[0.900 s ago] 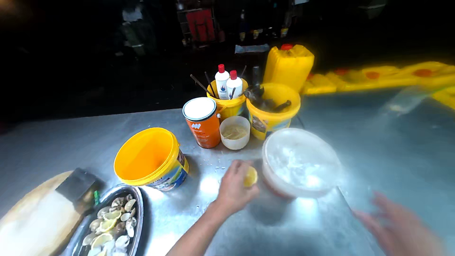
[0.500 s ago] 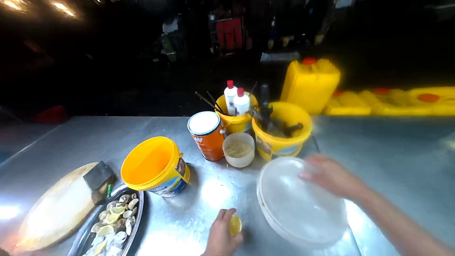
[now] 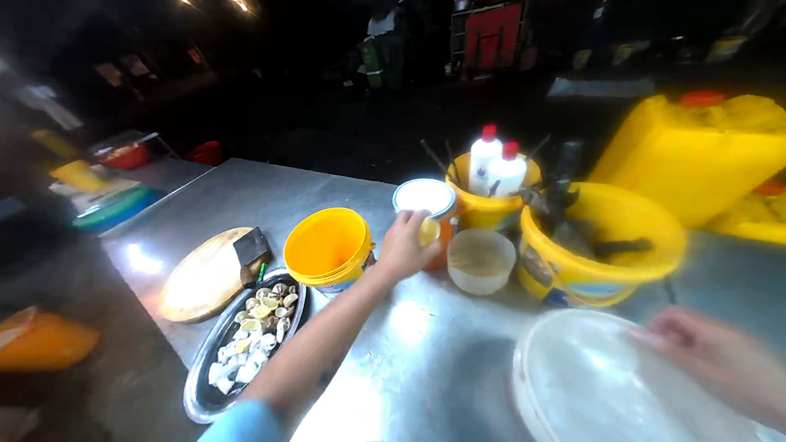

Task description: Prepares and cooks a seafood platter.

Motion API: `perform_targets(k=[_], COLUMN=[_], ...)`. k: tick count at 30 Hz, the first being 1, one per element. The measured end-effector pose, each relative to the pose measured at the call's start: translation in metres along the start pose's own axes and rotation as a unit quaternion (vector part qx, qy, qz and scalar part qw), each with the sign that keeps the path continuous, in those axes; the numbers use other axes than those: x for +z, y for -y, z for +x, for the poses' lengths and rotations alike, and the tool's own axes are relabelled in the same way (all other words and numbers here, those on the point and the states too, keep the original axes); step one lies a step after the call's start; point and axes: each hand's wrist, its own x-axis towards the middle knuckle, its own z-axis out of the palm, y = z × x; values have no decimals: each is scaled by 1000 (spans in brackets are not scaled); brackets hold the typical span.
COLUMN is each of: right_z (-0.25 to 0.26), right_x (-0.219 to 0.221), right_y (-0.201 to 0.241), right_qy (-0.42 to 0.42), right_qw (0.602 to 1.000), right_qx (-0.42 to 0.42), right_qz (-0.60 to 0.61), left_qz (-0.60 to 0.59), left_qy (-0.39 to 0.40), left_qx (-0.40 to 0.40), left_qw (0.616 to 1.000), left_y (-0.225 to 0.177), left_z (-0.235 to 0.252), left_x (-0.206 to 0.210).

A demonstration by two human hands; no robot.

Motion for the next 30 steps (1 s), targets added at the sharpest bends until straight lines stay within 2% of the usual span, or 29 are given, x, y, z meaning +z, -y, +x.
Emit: perform_targets(k=[3,4,7,11,14,16,17,18,20,22,24,27,28,29,30], right_z=[5,3,-6,-7,-9,-9,-10,-11,-9,-13,-20,-34,-45,-60,-80], right_x=[3,10,34,41,42,42,42,42,41,42,42,38,35,26,13], right_y=[32,38,37,46,52,58,57,56,56,58,66,75,80,87,95], right_qy=[33,12,-116,-159,-171,-164,-161,-160,-154,-151,-157,-187,-221,-254,-270], right_qw=[998,998,990,985,982,983,983,984,985,987,986,982,974,963,949], right_qx=[-10,-7,-18,-9,19,44,56,58,55,36,20,-5,-38,-87,-151], right_qz=[-46,-60,-77,-66,-75,-69,-67,-62,-57,-48,-61,-27,-16,10,60], left_qz=[11,14,30,23,15,-43,-102,-186,-329,-438,-512,-577,-585,-567,-521], left_qy=[-6,-1,17,27,-55,-93,-79,-30,127,197,195,181,187,193,199], left_qx=[-18,-28,-28,-20,37,86,104,89,0,-70,-118,-144,-149,-144,-131], left_qw=[1000,1000,999,999,998,991,986,978,936,874,828,783,775,788,819], left_y=[16,20,23,33,21,-18,-38,-56,-79,-85,-85,-79,-76,-73,-71], left_z=[67,84,114,118,90,28,-14,-57,-105,-119,-123,-122,-120,-118,-115], left_x=[3,5,20,26,34,41,61,86,130,148,150,147,143,138,132])
